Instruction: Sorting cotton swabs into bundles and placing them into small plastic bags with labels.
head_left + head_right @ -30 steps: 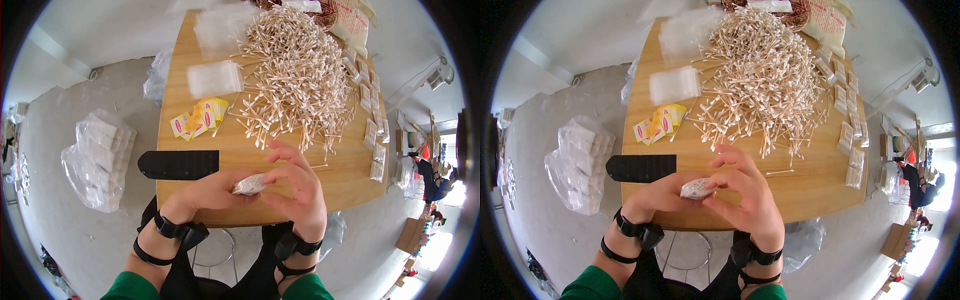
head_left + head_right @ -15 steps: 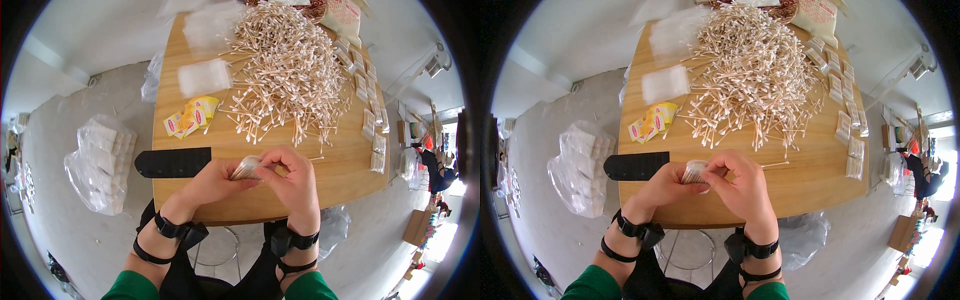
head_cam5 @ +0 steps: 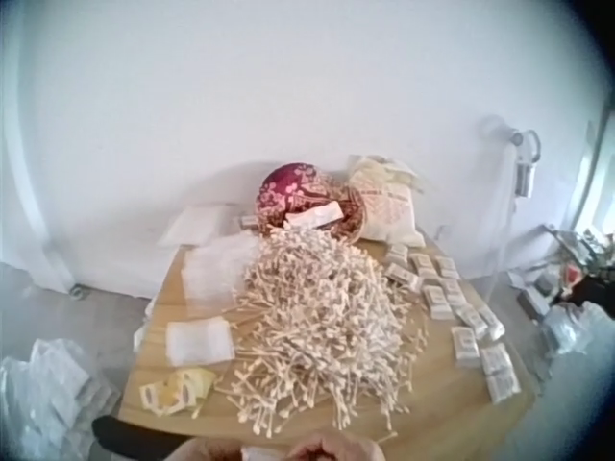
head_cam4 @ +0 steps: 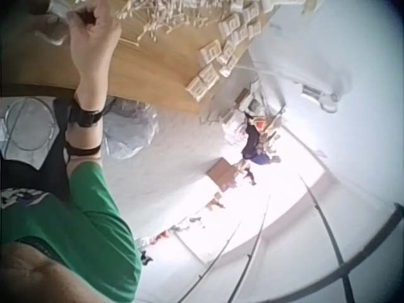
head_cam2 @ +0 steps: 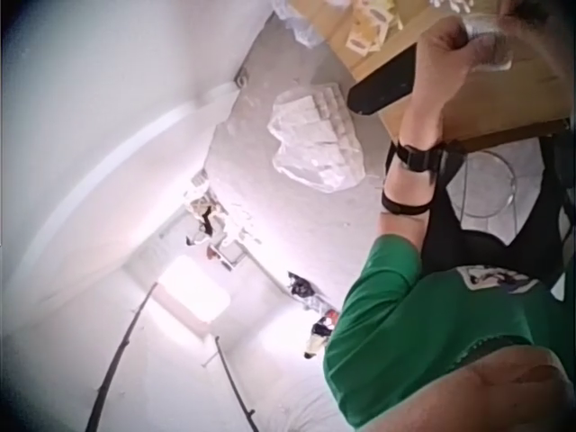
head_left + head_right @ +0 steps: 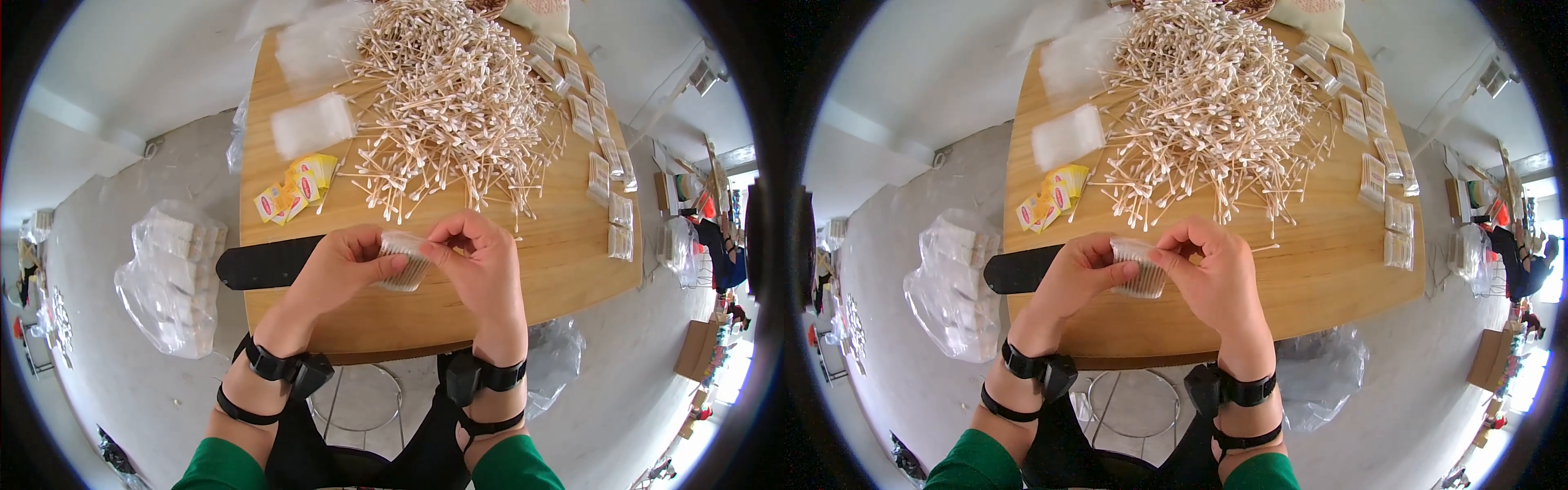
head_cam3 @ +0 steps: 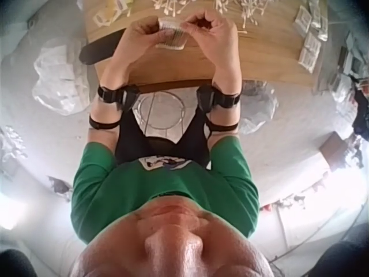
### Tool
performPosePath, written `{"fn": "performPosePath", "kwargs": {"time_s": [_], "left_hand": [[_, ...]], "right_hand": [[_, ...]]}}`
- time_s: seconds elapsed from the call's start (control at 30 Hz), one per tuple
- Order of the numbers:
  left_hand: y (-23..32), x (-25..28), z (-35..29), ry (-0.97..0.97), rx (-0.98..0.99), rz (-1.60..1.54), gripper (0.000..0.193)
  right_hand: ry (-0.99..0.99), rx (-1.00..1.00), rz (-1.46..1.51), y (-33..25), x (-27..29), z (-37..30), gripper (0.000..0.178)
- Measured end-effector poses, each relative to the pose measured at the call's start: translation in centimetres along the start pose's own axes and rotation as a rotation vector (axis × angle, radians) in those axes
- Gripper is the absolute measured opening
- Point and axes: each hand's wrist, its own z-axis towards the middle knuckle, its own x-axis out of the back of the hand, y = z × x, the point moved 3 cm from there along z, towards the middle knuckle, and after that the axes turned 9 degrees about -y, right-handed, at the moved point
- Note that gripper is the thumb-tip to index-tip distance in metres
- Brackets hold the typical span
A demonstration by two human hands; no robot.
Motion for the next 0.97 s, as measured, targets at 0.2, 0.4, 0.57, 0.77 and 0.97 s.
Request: {"fn": "performPosePath", "kwargs": {"time_s": [0.2,0.4,0.57,0.77,0.97], "left_hand": [[-0.1,0.2,-0.3,0.045,-0.128,-0.083,0.025],[-0.4,0.5,0.0,0.089,-0.347,-0.103,0.023],[0.2,1.0,-0.7,0.060,-0.364,-0.124,0.028],[0.3,1.5,-0.8,0.070,-0.426,-0.098,0.025],[-0.3,1.9,-0.8,0.018,-0.430,-0.197,0.025]], "right_hand": [[0.044,0.146,-0.170,-1.1,-1.5,0.2,0.011],[0.027,0.116,0.018,1.0,-1.9,0.9,0.010],[0.108,0.295,-0.211,-0.8,-2.5,0.8,0.009],[0.111,0.350,-0.175,-0.4,-3.1,1.0,0.010],[0.075,0.344,-0.209,-0.3,-3.1,1.0,0.012]]}}
